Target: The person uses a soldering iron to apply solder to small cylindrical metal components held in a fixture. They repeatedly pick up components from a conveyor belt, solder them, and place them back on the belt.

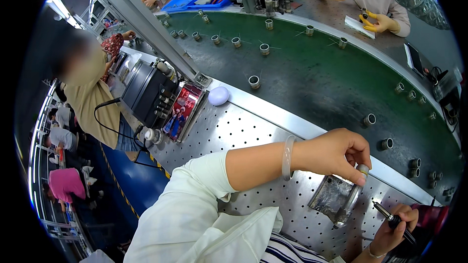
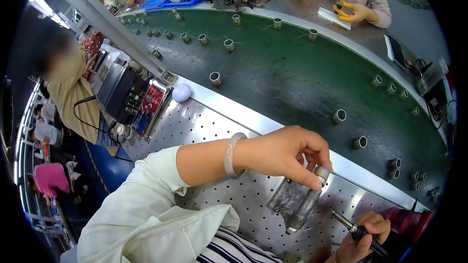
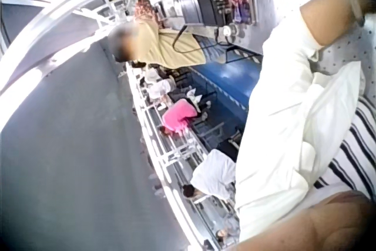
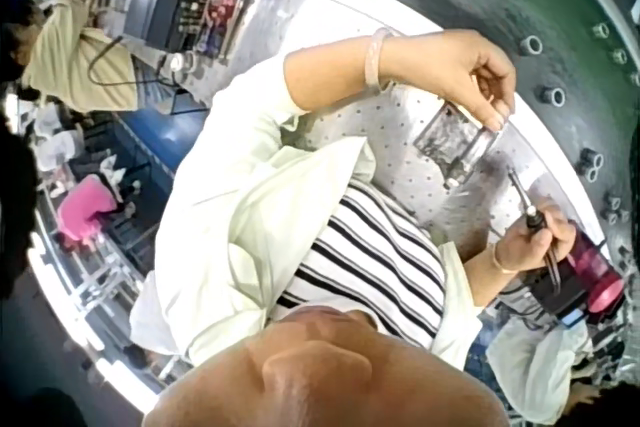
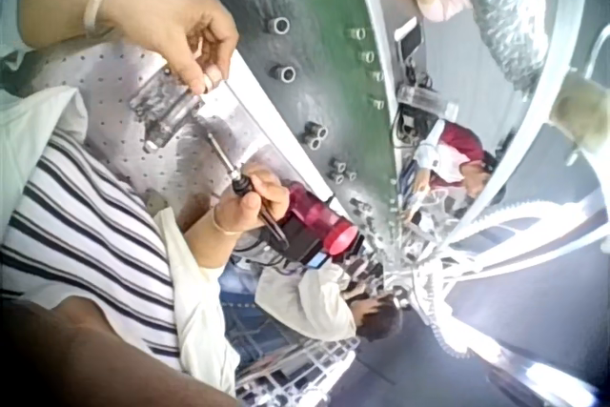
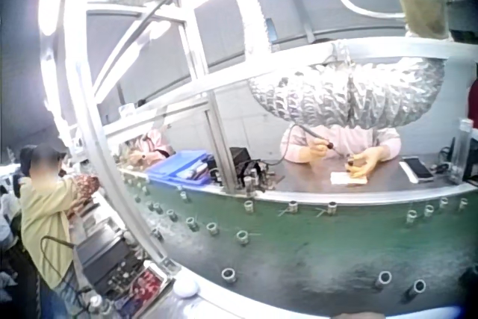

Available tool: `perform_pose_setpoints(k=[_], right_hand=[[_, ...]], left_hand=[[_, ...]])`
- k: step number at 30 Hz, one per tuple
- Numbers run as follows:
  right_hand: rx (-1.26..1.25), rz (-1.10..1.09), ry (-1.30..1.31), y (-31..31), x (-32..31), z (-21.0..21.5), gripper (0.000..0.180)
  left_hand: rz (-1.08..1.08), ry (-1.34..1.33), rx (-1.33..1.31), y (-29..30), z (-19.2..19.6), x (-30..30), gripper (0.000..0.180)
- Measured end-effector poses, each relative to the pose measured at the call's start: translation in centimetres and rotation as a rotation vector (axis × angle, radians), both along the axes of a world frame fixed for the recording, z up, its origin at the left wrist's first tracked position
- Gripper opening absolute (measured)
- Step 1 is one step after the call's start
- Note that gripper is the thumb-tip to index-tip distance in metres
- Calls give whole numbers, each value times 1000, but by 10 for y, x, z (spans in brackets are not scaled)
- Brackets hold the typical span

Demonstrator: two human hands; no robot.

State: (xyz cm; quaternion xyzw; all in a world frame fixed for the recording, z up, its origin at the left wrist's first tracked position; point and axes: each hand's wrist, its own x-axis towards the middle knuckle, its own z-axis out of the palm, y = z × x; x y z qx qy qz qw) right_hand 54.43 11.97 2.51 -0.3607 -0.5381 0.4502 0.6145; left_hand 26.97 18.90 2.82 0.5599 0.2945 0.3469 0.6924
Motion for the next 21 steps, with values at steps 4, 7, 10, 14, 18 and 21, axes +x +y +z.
perform_pose_setpoints(k=[4, 7, 10, 14, 18, 21], right_hand=[[-12, 17, 12, -1, 1, 1, 29], [21, -3, 4, 2, -3, 0, 28], [25, -1, -1, 2, 0, 0, 27], [33, 4, 5, 1, -1, -1, 26], [29, -2, 10, 0, -8, 1, 27], [18, -19, 11, -1, -10, 3, 28]], left_hand=[[-8, 40, 67, -1, -1, 4, 34], [-18, 117, 210, -6, 2, 8, 35], [-70, 267, 200, -9, 14, 5, 39], [-153, -32, -220, -13, 5, 1, 50], [-239, -353, -349, -19, -10, 1, 64], [-248, -338, -361, -19, -11, 4, 66]])
